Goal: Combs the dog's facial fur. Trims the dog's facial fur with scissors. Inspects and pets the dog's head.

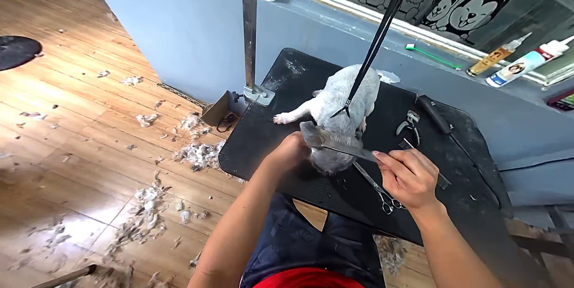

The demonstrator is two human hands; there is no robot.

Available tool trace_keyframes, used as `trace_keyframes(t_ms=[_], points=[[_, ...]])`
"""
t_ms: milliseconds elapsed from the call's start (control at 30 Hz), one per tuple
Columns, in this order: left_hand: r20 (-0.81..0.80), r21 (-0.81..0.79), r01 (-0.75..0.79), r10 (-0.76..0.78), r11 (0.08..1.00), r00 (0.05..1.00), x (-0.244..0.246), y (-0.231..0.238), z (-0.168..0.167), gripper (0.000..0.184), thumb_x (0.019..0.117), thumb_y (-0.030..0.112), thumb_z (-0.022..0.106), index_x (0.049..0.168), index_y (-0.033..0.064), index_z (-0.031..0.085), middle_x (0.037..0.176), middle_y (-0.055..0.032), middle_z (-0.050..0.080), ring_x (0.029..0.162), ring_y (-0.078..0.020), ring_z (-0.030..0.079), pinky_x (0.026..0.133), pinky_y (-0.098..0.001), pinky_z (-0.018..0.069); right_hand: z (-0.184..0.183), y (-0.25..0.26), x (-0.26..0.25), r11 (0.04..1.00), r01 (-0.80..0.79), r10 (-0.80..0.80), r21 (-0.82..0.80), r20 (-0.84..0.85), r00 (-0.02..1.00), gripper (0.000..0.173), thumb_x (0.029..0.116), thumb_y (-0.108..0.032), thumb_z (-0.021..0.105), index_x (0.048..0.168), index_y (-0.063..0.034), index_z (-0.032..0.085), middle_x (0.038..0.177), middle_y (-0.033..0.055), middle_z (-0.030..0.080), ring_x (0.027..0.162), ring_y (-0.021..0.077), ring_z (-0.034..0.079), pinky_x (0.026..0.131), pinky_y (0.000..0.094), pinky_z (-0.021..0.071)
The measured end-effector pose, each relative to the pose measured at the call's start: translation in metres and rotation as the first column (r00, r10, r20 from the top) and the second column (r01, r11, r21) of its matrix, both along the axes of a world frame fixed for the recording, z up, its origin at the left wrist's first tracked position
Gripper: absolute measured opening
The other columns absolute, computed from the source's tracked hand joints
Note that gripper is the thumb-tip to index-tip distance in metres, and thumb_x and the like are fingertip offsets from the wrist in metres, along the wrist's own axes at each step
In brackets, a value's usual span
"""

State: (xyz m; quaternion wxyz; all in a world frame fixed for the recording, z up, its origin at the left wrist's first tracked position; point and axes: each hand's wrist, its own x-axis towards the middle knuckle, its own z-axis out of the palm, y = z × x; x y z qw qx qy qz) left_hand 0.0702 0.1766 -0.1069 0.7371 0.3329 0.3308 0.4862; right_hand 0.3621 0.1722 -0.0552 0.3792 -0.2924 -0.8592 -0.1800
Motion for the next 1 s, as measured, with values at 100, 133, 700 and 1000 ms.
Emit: trace_keyframes(t_ms=[100, 133, 700, 1000], points=[[0.039, -0.012, 0.053, -0.052, 0.999, 0.998, 0.010, -0.005, -0.004, 0.023, 0.0966, -0.001, 0.039, 0.095, 0.0107, 0.059, 0.079, 0.0004, 0.069, 0.071, -0.0089, 0.068, 0.070, -0.0279, 0.0583, -0.006, -0.004, 0.011, 0.997, 0.071, -0.072, -0.009, -0.044, 0.996, 0.020, 0.1017, -0.020, 0.062, 0.107, -0.0087, 0.078, 0.084, 0.0132, 0.069, 0.079, 0.0259, 0.066, 0.070, 0.0362, 0.0531], [0.049, -0.008, 0.067, -0.066, 0.998, 0.997, 0.013, -0.006, -0.004, 0.023, 0.0940, -0.004, 0.041, 0.095, 0.0102, 0.060, 0.080, -0.0002, 0.070, 0.072, -0.0094, 0.068, 0.070, -0.0283, 0.0586, -0.006, -0.008, 0.014, 0.997, 0.073, -0.073, -0.010, -0.077, 0.994, 0.020, 0.1016, -0.020, 0.063, 0.105, -0.0067, 0.078, 0.083, 0.0136, 0.069, 0.078, 0.0251, 0.065, 0.070, 0.0349, 0.0528], [0.163, 0.025, -0.013, 0.009, 1.000, 0.987, 0.043, -0.031, -0.013, 0.023, 0.0811, -0.002, 0.053, 0.080, 0.0149, 0.068, 0.078, -0.0001, 0.073, 0.071, -0.0083, 0.070, 0.068, -0.0288, 0.0594, -0.020, -0.039, 0.049, 0.929, -0.226, 0.192, -0.291, -0.143, 0.971, 0.018, 0.1030, -0.023, 0.062, 0.104, -0.0120, 0.076, 0.086, 0.0071, 0.066, 0.086, 0.0165, 0.063, 0.081, 0.0293, 0.0517], [0.327, 0.163, 0.011, -0.065, 0.987, 0.943, 0.052, -0.033, -0.017, 0.021, 0.0930, 0.009, 0.057, 0.086, 0.0100, 0.076, 0.083, -0.0043, 0.074, 0.070, -0.0110, 0.070, 0.067, -0.0292, 0.0597, -0.015, -0.032, 0.058, 0.903, -0.250, 0.210, -0.349, -0.151, 0.966, 0.018, 0.1029, -0.022, 0.061, 0.104, -0.0143, 0.077, 0.087, 0.0051, 0.066, 0.089, 0.0143, 0.062, 0.084, 0.0289, 0.0499]])
